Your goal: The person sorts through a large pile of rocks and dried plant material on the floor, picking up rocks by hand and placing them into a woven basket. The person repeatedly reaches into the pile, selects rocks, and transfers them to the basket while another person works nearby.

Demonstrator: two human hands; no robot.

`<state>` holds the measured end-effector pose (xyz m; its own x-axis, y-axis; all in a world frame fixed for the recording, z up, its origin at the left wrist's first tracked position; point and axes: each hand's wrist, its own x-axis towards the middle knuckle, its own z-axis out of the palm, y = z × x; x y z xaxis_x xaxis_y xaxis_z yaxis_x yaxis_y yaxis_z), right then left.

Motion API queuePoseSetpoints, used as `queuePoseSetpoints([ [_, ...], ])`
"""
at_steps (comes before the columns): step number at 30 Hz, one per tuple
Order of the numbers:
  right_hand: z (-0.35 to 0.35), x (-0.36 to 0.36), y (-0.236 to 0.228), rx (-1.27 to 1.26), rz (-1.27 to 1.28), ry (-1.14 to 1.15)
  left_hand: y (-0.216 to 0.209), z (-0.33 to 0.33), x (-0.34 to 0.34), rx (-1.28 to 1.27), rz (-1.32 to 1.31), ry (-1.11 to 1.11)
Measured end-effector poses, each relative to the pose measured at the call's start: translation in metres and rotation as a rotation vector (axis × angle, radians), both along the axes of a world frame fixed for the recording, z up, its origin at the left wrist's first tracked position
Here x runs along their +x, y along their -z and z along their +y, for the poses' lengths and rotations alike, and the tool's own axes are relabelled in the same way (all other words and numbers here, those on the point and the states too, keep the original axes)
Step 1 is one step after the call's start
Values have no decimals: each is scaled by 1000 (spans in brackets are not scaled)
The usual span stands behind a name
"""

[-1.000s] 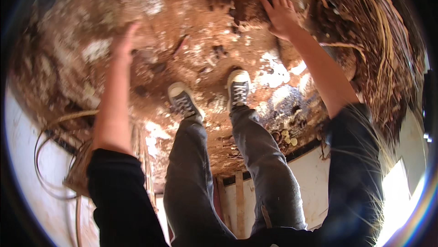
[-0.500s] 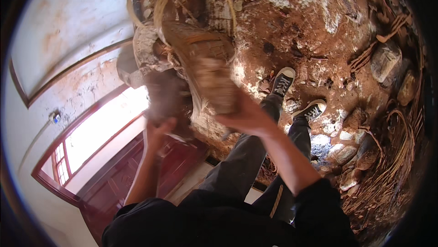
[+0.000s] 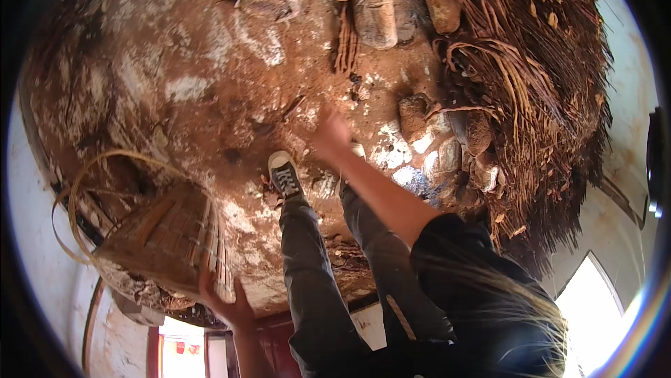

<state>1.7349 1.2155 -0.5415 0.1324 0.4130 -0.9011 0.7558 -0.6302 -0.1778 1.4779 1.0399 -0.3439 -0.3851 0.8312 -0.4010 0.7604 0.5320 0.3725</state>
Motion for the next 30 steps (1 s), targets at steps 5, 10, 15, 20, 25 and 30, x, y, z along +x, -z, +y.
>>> queuePoseSetpoints([
  [5, 72, 157, 102, 269, -573, 43, 132, 76, 51, 34, -301, 24],
  [10, 121, 220, 150, 203, -348, 73, 280, 269, 124, 336, 139, 820],
  [15, 109, 235, 187, 475, -88, 284, 356, 417, 189, 192, 689, 1215],
  [20, 81, 213, 174, 369, 16, 440, 370, 407, 186, -13, 767, 1156],
  [25, -7, 208, 168, 232, 392, 962, 334, 327, 159, -98, 626, 1035],
  [30, -81, 178, 103, 48, 346, 1047, 241, 222, 132, -214, -287, 206],
])
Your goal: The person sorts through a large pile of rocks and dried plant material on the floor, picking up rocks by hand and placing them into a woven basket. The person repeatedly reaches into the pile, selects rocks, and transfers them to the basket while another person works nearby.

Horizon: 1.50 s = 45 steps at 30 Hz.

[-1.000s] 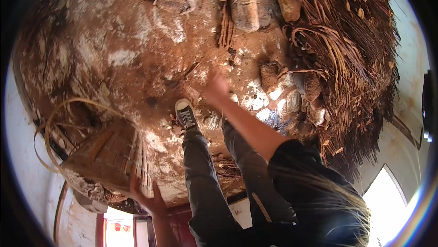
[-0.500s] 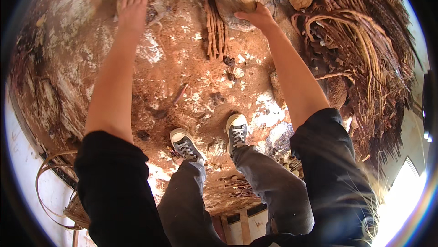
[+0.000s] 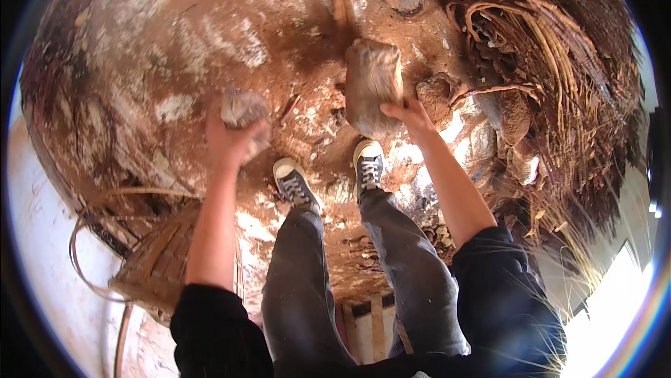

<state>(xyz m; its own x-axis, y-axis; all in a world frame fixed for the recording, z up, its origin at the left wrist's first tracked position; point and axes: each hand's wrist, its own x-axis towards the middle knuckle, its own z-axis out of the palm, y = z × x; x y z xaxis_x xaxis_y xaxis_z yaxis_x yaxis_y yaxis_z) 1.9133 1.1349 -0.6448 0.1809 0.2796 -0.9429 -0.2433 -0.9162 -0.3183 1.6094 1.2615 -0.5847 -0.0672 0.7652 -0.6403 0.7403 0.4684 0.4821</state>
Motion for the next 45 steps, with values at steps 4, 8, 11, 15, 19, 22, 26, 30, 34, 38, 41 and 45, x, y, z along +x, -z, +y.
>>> queuePoseSetpoints([
  [4, -25, -34, -66, 116, 135, -256, -82, -85, -59, -68, -540, -394],
  [8, -19, -85, -156, 261, 433, -437, -200, -166, -107, -9, -396, -600],
  [11, 0, -147, -231, 341, 583, -583, -307, -180, -137, -130, -195, -722],
  [15, 4, -261, -295, 318, 863, -745, -363, -242, -216, 96, -107, -1118],
  [19, -12, -385, -347, 581, 880, -928, -360, -308, -312, 169, 239, -1284],
  [22, -20, -450, -337, 609, 858, -921, -332, -290, -346, 53, 74, -1455],
  [26, -39, -432, -309, 933, 431, -894, -293, -243, -324, -61, -134, -1289],
  [30, -57, -338, -270, 515, 453, -906, -287, -270, -303, 18, 80, -881],
  [34, -102, -212, -161, 198, -87, -909, -296, -253, -228, 198, 192, -425],
  [38, -138, -44, -57, -172, -520, -732, -277, -249, -175, -9, 168, -263],
  [41, -126, 21, -14, -317, -891, -662, -269, -240, -156, -102, 86, -274],
  [45, -110, 83, 43, -347, -880, -638, -242, -237, -166, -299, 249, -209],
])
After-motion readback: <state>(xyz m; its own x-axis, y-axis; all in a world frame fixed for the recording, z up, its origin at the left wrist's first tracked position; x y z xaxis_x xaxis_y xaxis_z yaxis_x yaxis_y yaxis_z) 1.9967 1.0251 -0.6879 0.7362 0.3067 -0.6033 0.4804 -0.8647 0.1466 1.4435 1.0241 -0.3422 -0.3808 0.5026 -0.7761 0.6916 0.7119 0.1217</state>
